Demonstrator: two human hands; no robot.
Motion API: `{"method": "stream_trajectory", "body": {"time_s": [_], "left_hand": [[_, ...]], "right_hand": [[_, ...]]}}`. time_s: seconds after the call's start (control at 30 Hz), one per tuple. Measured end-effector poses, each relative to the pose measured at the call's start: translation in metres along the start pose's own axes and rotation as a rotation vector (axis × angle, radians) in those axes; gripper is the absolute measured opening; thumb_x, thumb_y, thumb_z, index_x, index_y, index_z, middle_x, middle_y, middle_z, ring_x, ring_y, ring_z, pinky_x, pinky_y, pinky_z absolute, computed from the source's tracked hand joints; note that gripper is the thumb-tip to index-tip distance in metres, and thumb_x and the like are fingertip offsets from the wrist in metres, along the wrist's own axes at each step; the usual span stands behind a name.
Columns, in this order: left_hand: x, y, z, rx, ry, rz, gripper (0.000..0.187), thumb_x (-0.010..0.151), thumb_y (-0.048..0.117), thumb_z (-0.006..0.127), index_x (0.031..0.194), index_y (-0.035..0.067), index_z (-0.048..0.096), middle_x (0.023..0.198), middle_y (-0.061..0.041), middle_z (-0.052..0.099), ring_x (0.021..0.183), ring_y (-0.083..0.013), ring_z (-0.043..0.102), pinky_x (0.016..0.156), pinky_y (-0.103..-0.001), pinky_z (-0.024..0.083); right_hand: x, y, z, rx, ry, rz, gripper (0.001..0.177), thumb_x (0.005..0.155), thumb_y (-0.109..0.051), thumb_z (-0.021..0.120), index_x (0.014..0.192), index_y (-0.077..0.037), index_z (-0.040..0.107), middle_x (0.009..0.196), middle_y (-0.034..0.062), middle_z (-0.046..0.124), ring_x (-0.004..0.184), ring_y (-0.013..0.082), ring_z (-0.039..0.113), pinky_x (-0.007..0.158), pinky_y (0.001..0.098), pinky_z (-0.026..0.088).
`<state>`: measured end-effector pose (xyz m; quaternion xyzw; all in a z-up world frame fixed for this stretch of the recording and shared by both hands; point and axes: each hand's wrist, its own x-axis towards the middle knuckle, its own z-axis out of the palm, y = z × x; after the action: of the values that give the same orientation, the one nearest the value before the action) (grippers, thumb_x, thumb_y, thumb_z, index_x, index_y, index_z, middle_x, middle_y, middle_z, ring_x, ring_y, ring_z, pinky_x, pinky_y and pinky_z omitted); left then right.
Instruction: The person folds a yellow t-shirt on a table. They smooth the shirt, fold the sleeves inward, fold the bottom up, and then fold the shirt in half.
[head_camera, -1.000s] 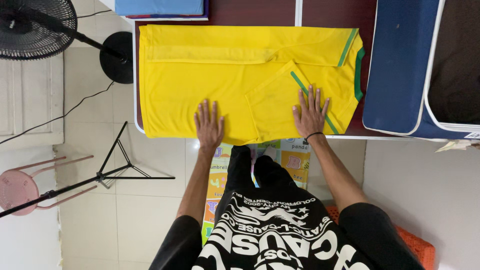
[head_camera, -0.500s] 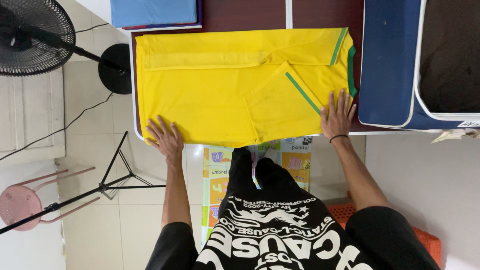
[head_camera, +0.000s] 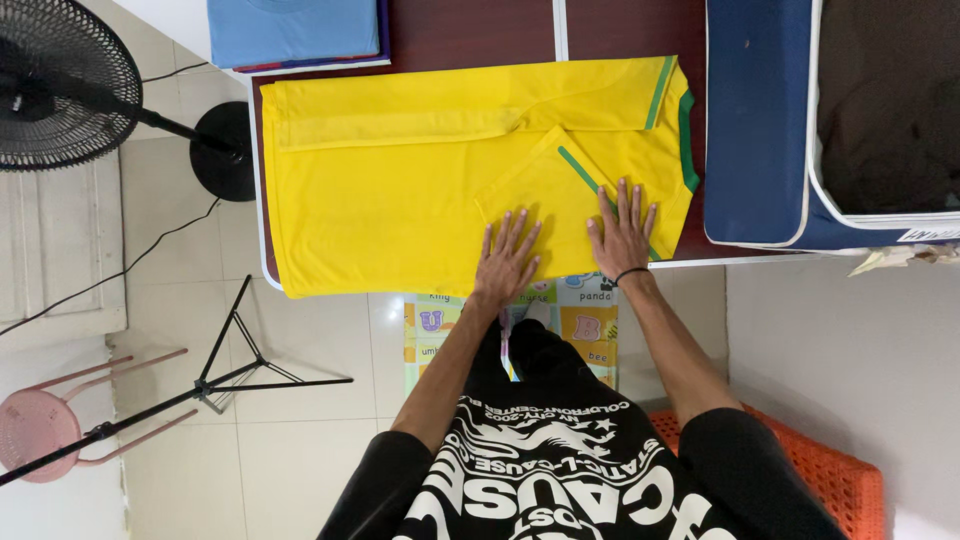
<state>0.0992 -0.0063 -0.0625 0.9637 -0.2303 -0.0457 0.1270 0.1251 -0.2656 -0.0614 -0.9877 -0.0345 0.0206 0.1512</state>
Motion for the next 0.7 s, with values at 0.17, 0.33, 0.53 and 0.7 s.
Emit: {"method": "stream_trajectory", "body": {"time_s": [0.17,0.33,0.53,0.7], "left_hand": [[-0.016,0.001,0.005,-0.023,0.032,-0.022,0.064,0.108,0.051,0.034,0.166,0.025,0.022,0.174,-0.006,0.014,0.160,-0.0296,0.011,0.128,-0.055,0.007],[-0.044,-0.029,0.001,-0.031,0.043,-0.053,0.065,0.107,0.052,0.033,0.165,0.023,0.022,0.173,-0.006,0.014,0.159,-0.0286,0.012,0.128,-0.054,0.007],[-0.085,-0.092,-0.013,0.040,0.099,-0.324,0.063,0.109,0.049,0.028,0.166,0.022,0.024,0.174,-0.009,0.015,0.161,-0.0295,0.010,0.129,-0.054,0.006],[-0.122,-0.152,-0.023,0.023,0.172,-0.558,0.063,0.111,0.051,0.025,0.166,0.021,0.026,0.174,-0.012,0.015,0.160,-0.0343,0.008,0.128,-0.057,0.005]], "right_hand": [[0.001,0.003,0.002,-0.008,-0.019,0.020,0.067,0.105,-0.046,0.040,0.165,-0.018,0.030,0.174,0.0145,0.010,0.160,0.0377,0.003,0.124,0.0640,-0.005],[0.001,0.003,0.003,-0.008,-0.010,0.015,0.067,0.106,-0.048,0.037,0.165,-0.018,0.029,0.174,0.0139,0.009,0.160,0.0365,0.002,0.125,0.0633,-0.005],[0.001,0.001,0.000,-0.007,-0.020,0.021,0.066,0.107,-0.048,0.036,0.166,-0.018,0.029,0.175,0.0134,0.008,0.161,0.0361,0.001,0.126,0.0625,-0.005],[0.000,0.001,0.001,-0.005,-0.034,0.026,0.066,0.107,-0.048,0.035,0.165,-0.019,0.028,0.175,0.0124,0.007,0.160,0.0355,0.001,0.125,0.0619,-0.006]]}}
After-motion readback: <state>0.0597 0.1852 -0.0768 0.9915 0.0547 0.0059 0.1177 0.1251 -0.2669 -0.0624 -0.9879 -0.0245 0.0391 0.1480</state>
